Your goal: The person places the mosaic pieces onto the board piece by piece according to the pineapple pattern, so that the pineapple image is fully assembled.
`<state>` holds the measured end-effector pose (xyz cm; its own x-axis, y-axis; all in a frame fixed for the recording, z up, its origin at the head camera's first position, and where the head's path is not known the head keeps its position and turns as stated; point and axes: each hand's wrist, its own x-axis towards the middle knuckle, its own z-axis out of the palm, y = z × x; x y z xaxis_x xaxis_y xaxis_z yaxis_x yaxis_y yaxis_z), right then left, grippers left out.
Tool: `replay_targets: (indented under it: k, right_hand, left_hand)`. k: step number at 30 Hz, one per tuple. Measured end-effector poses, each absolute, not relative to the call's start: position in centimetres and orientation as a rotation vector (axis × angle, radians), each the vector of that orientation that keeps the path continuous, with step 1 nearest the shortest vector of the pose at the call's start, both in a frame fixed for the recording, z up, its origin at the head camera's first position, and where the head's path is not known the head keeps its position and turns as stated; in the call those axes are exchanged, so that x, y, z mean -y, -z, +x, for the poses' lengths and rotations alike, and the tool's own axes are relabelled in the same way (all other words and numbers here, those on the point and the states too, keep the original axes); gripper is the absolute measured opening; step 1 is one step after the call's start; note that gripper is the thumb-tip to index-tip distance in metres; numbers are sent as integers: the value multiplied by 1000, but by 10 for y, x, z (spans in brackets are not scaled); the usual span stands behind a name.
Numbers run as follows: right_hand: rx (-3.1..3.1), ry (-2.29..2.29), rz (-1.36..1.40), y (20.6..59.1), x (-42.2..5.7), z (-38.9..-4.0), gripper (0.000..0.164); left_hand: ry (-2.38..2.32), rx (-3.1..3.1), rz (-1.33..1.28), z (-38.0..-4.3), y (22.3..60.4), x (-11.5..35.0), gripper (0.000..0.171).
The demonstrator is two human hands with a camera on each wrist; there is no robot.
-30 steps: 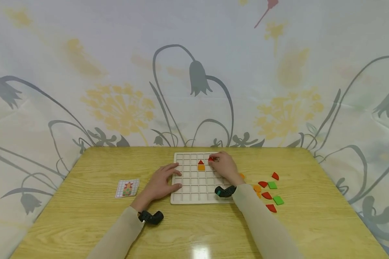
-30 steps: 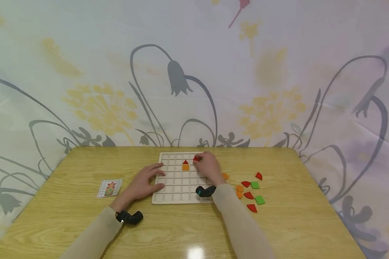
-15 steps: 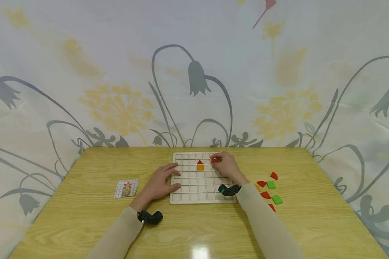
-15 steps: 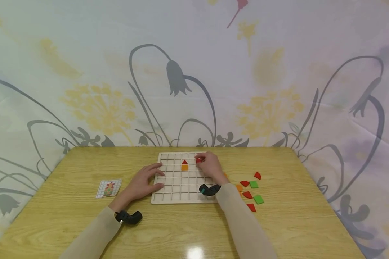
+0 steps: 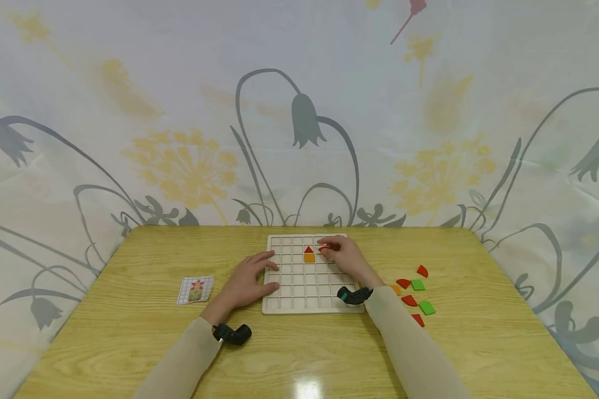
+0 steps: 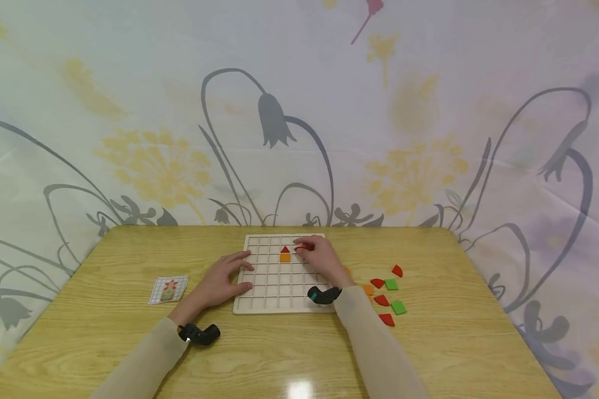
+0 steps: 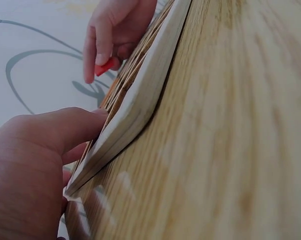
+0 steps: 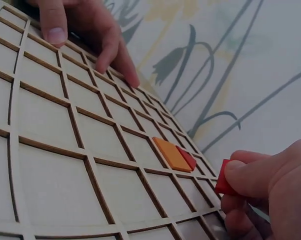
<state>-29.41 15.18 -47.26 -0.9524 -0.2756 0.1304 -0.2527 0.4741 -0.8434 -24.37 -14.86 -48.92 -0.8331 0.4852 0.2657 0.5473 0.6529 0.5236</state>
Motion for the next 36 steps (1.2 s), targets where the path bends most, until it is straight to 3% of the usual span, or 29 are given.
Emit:
replay_targets:
  k: [17,36]
  right_hand:
    - [-2612,1721,-400,482,-148,-283,17]
    - [-2868,1566,-409,487,-138,-282,10]
  left_hand:
    - [919,2767,-871,-244,490,148,31]
    - [938,2760,-866,-243,488,148,30]
